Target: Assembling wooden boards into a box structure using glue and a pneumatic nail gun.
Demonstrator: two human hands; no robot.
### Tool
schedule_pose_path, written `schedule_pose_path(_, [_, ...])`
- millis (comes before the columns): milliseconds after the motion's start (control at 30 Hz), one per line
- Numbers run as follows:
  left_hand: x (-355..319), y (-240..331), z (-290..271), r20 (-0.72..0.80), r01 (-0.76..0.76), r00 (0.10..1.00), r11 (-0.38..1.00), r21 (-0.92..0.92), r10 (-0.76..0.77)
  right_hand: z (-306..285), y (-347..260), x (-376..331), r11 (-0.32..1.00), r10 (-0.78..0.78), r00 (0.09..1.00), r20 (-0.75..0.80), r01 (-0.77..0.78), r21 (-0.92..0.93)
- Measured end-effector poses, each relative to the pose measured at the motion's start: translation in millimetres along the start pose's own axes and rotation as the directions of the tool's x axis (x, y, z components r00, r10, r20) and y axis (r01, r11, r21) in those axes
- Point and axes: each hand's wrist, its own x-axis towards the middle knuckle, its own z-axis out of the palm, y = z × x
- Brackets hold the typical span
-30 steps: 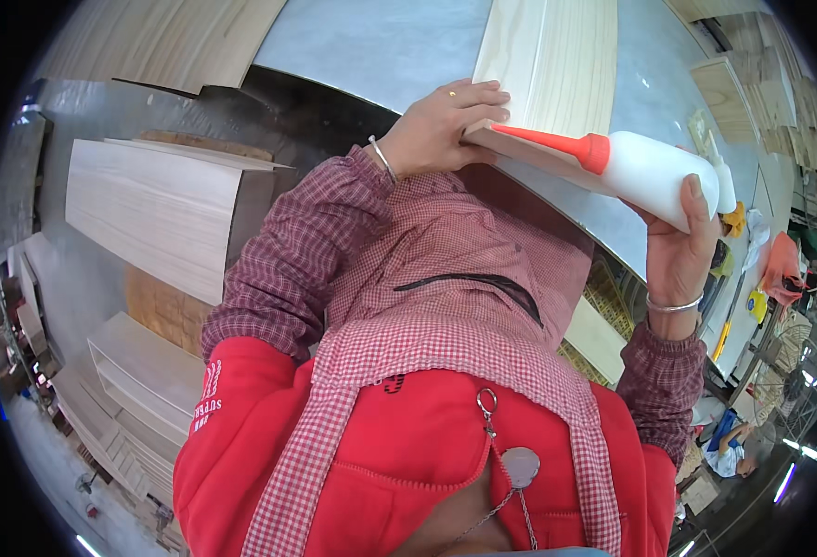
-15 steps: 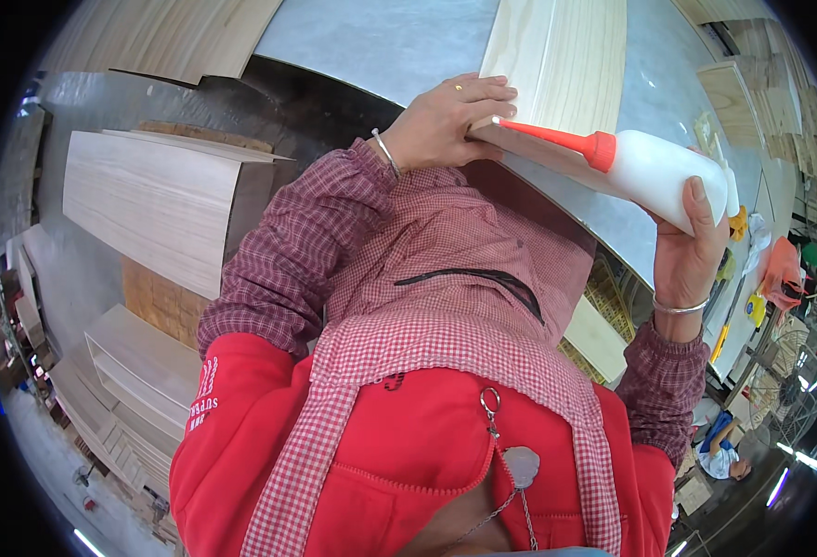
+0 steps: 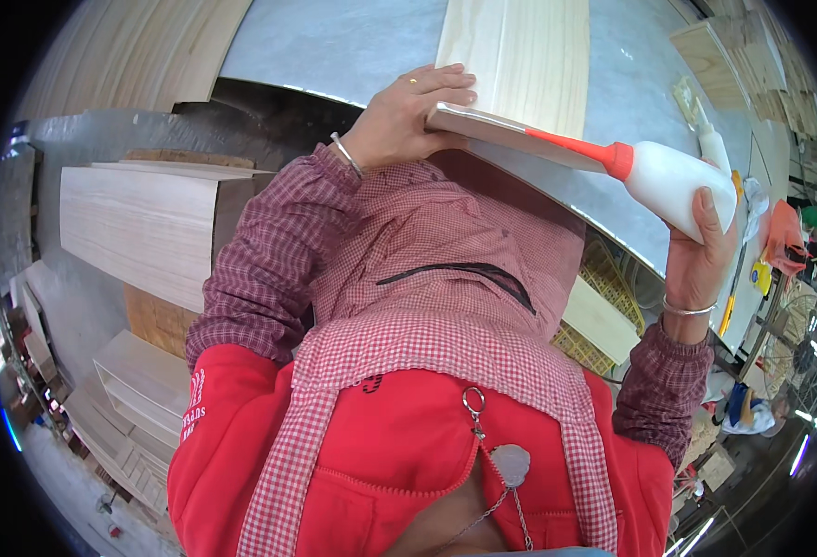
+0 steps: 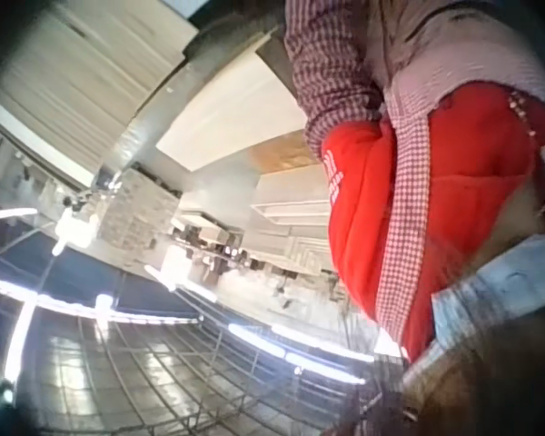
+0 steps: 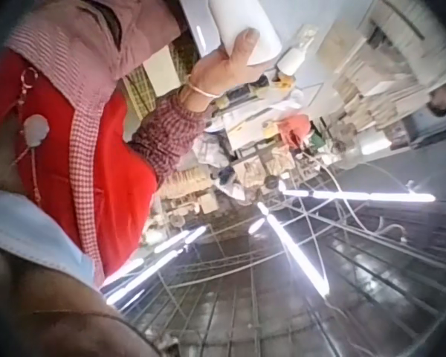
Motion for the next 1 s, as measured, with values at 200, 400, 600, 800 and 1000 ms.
schedule_pose_path(200, [1.8, 1.1, -1.6, 0.018, -0.008, 1.0, 1.0, -0.015, 0.008, -26.6, -2.9, -7.3, 1.0, 0.01, 0.998, -0.07, -0.008, 0.029])
schedule_pose_path(400, [4.6, 4.5, -6.7, 0.057, 0.011, 0.998, 0.999, -0.042, -0.008, -52.5, -1.8, -12.7, 0.999, -0.004, 0.991, -0.136, 0.01, 0.041])
schedule_pose_path(600, [3.8, 6.0, -6.4, 0.082, 0.023, 0.996, 0.999, -0.042, -0.02, -80.2, 5.5, -19.0, 1.0, -0.022, 0.974, -0.224, 0.026, 0.013])
schedule_pose_path(800, [5.5, 5.7, -5.3, 0.091, 0.052, 0.995, 0.997, -0.06, -0.047, -98.4, 13.0, -20.5, 0.999, -0.007, 0.963, -0.269, 0.016, 0.034])
schedule_pose_path(1000, [7.0, 3.9, -7.3, 0.082, 0.022, 0.996, 0.998, -0.051, -0.018, -104.6, 26.2, -12.5, 0.949, 0.083, 0.935, -0.345, 0.032, 0.314])
